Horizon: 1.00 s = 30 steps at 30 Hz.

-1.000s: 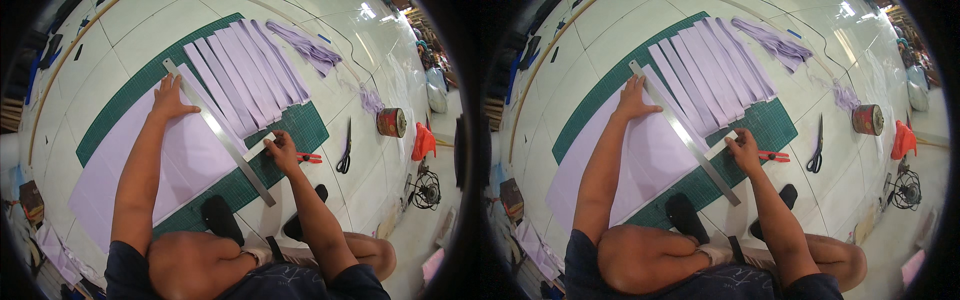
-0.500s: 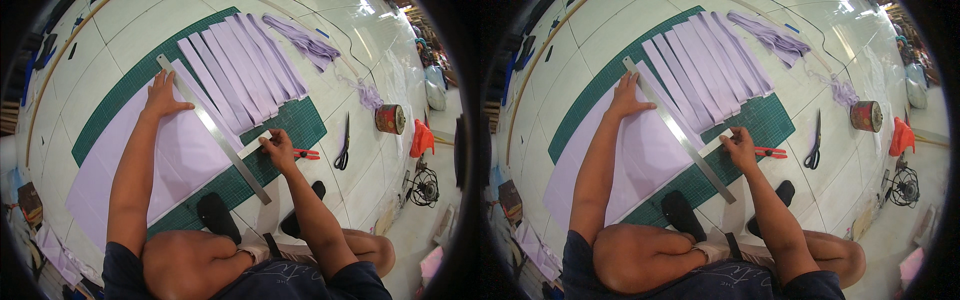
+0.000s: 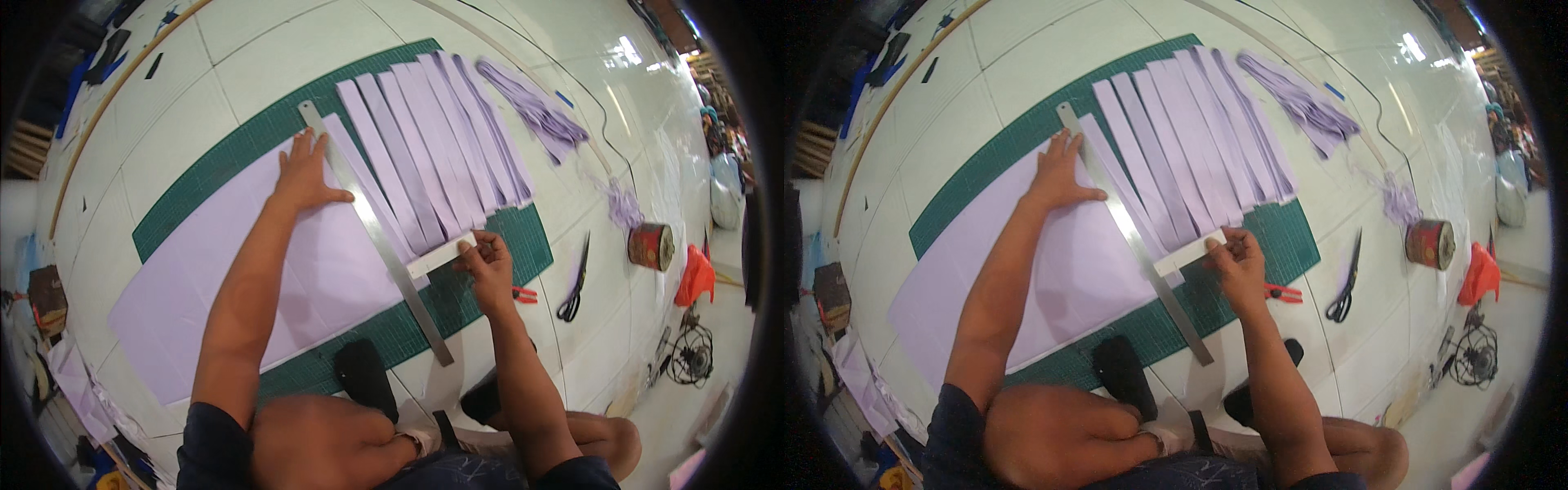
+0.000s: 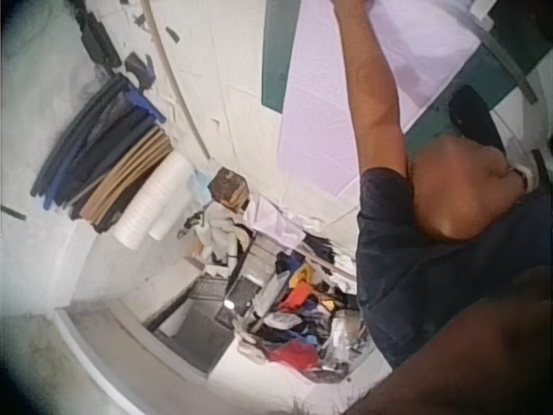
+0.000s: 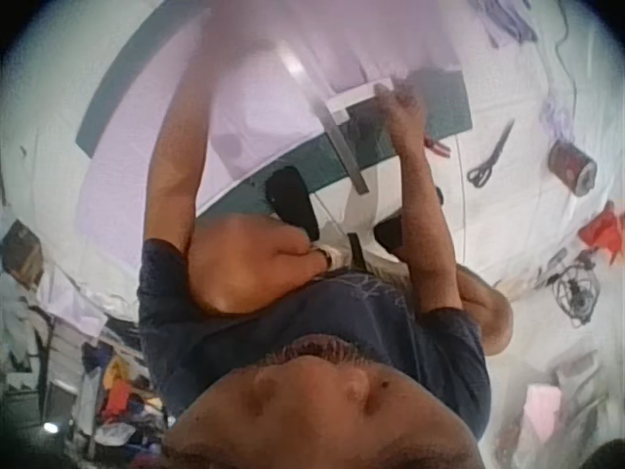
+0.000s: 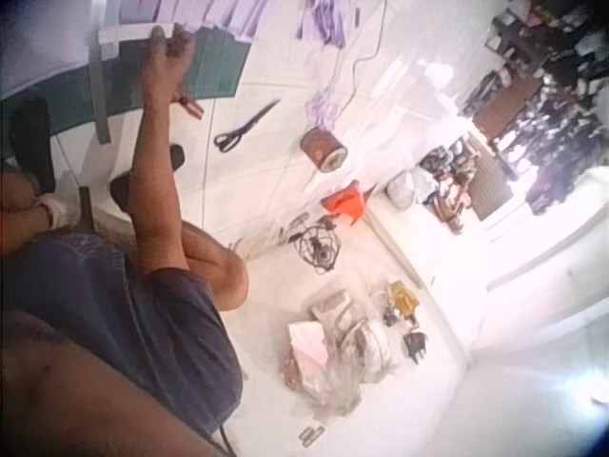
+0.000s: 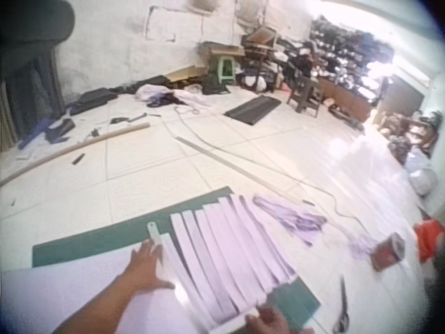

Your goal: The person cuts strips of purple fabric from a large sheet on the floor using a utility knife and a metal ruler. They align the ruler with a template to guide the knife and then use scissors to trim the edges of the cut strips.

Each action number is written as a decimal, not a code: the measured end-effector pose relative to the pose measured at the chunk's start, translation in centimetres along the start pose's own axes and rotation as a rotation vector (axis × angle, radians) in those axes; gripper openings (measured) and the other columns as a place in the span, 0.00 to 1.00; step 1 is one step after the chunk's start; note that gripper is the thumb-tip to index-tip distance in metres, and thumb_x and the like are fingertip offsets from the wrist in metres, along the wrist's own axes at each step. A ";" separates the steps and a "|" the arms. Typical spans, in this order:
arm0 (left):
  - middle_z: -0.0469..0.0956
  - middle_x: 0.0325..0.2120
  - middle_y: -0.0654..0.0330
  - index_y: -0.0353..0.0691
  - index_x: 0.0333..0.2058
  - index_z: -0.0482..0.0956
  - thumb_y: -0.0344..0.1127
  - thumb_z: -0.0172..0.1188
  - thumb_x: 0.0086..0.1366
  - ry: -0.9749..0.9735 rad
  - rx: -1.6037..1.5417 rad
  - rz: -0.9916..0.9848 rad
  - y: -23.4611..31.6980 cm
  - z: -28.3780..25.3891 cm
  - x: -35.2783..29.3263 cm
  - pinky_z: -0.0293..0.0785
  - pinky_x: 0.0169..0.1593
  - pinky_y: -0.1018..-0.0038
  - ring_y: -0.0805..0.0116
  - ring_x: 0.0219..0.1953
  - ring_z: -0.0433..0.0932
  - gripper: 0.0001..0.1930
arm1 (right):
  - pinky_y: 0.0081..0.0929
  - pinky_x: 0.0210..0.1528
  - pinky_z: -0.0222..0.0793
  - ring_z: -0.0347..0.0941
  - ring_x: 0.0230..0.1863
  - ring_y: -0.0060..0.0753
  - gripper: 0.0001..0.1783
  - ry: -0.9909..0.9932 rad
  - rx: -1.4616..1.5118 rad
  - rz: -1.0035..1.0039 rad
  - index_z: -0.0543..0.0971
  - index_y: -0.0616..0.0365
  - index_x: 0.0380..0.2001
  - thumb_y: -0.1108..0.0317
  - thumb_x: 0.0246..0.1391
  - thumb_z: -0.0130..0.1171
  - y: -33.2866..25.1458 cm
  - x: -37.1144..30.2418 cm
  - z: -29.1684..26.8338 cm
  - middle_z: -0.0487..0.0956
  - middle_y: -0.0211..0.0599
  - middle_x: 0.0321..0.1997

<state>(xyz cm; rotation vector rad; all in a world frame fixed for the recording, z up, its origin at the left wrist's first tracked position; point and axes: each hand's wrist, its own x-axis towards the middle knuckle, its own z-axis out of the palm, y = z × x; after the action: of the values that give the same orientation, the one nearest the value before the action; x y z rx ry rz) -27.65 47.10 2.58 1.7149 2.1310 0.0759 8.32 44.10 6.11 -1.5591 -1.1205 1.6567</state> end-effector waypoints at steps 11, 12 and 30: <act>0.49 0.71 0.42 0.36 0.71 0.53 0.58 0.82 0.37 -0.017 -0.094 -0.024 0.7 -0.7 -0.9 0.42 0.72 0.40 0.44 0.75 0.41 0.67 | 0.26 0.43 0.82 0.81 0.41 0.36 0.22 -0.067 0.048 -0.146 0.69 0.74 0.53 0.71 0.60 0.62 -8.0 18.2 15.4 0.77 0.50 0.44; 0.48 0.71 0.42 0.36 0.71 0.52 0.58 0.81 0.37 -0.029 -0.100 -0.034 0.6 -0.8 -1.0 0.42 0.73 0.42 0.44 0.76 0.41 0.67 | 0.26 0.43 0.81 0.81 0.41 0.37 0.22 -0.071 0.053 -0.127 0.69 0.74 0.53 0.71 0.60 0.61 -8.1 18.9 16.4 0.77 0.50 0.44; 0.46 0.72 0.41 0.33 0.70 0.54 0.56 0.81 0.38 -0.023 -0.140 -0.027 0.3 -1.1 -1.1 0.42 0.73 0.43 0.42 0.75 0.41 0.65 | 0.22 0.37 0.77 0.78 0.35 0.27 0.21 -0.100 -0.110 -0.131 0.72 0.70 0.51 0.70 0.60 0.64 -6.6 22.0 18.5 0.78 0.40 0.37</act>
<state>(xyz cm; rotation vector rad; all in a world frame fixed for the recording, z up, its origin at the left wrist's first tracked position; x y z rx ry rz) -27.60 46.33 3.96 1.5992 2.0803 0.1916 -13.66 63.05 0.52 -1.4489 -1.3566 1.6242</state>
